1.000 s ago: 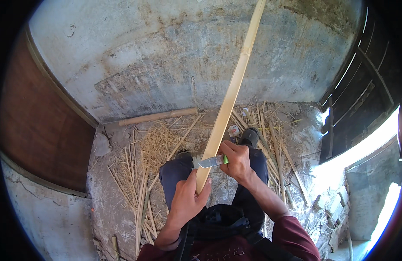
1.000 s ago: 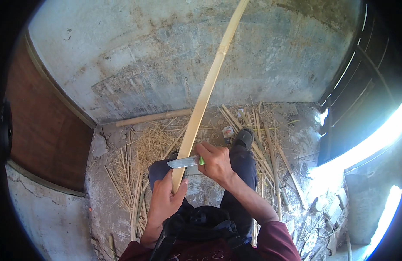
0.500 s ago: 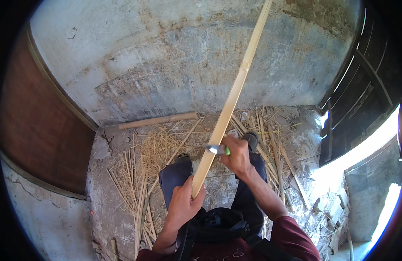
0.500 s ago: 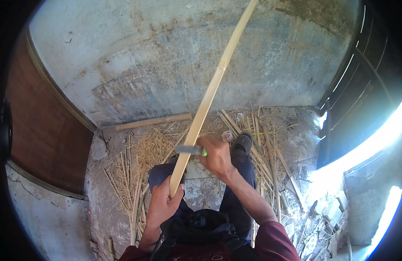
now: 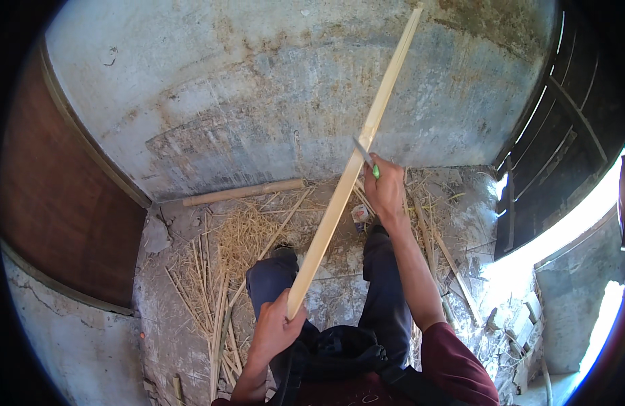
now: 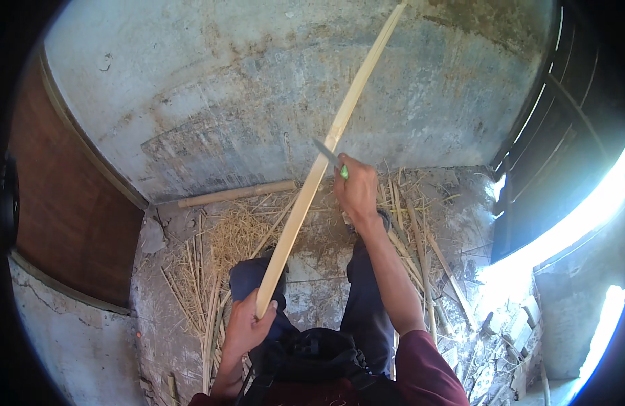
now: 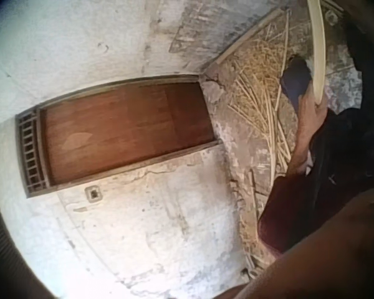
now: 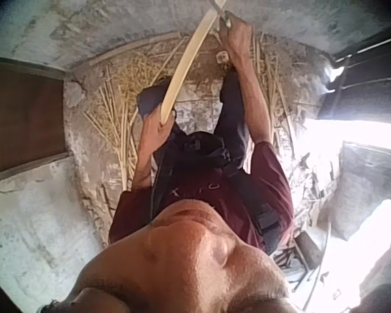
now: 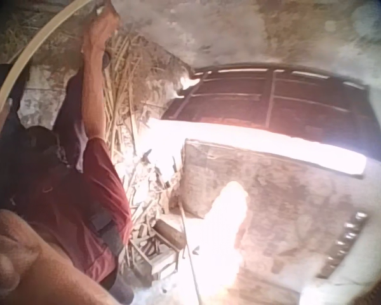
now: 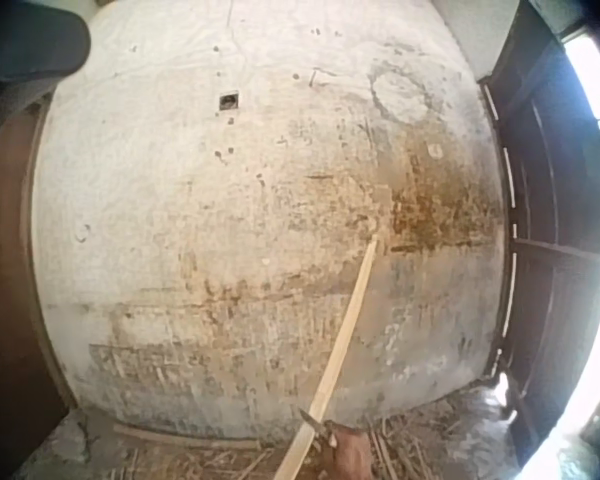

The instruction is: The person uses a small knife to shave down the edges and surfaces of several long bamboo strips, removing thin layers of material to smooth them.

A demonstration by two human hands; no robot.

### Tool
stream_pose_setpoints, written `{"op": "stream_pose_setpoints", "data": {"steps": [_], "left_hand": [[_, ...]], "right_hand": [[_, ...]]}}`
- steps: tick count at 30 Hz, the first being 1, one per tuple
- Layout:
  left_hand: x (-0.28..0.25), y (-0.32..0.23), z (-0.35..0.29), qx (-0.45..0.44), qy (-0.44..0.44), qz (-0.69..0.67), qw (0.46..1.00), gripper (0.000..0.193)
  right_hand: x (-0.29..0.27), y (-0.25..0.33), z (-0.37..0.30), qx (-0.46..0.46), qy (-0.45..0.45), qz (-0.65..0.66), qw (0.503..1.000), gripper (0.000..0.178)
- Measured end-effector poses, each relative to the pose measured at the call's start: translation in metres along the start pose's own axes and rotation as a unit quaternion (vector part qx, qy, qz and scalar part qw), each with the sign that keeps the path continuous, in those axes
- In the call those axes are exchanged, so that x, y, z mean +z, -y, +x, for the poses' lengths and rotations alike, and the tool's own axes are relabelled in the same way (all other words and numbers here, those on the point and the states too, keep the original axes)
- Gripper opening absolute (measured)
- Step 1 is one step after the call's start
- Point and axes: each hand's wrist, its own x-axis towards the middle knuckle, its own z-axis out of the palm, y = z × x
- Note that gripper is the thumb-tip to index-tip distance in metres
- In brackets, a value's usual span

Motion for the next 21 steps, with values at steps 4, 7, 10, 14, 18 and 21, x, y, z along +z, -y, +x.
{"op": "stream_pose_setpoints", "data": {"steps": [4,7,10,14,18,21], "left_hand": [[-0.014,0.003,0.004,-0.021,0.001,0.011,1.000,0.015],[-0.016,0.002,0.009,-0.016,-0.014,-0.002,1.000,0.016],[-0.014,-0.002,0.013,-0.024,-0.017,0.003,1.000,0.017],[-0.011,0.007,0.012,0.012,-0.041,0.034,0.999,0.020],[-0.010,0.027,0.011,0.035,-0.051,0.081,0.995,0.026],[-0.015,0.031,0.011,0.060,-0.052,0.102,0.992,0.031]], "right_hand": [[0.011,0.024,-0.038,-0.034,0.059,0.048,0.996,0.018],[0.010,0.043,-0.069,-0.073,0.155,0.092,0.981,0.022],[0.002,0.055,-0.078,-0.084,0.194,0.122,0.970,0.022],[0.000,0.052,-0.075,0.194,0.149,0.374,0.895,0.028],[-0.027,0.070,-0.050,0.310,0.087,0.480,0.816,0.038],[-0.039,0.082,-0.038,0.346,0.077,0.449,0.820,0.038]]}}
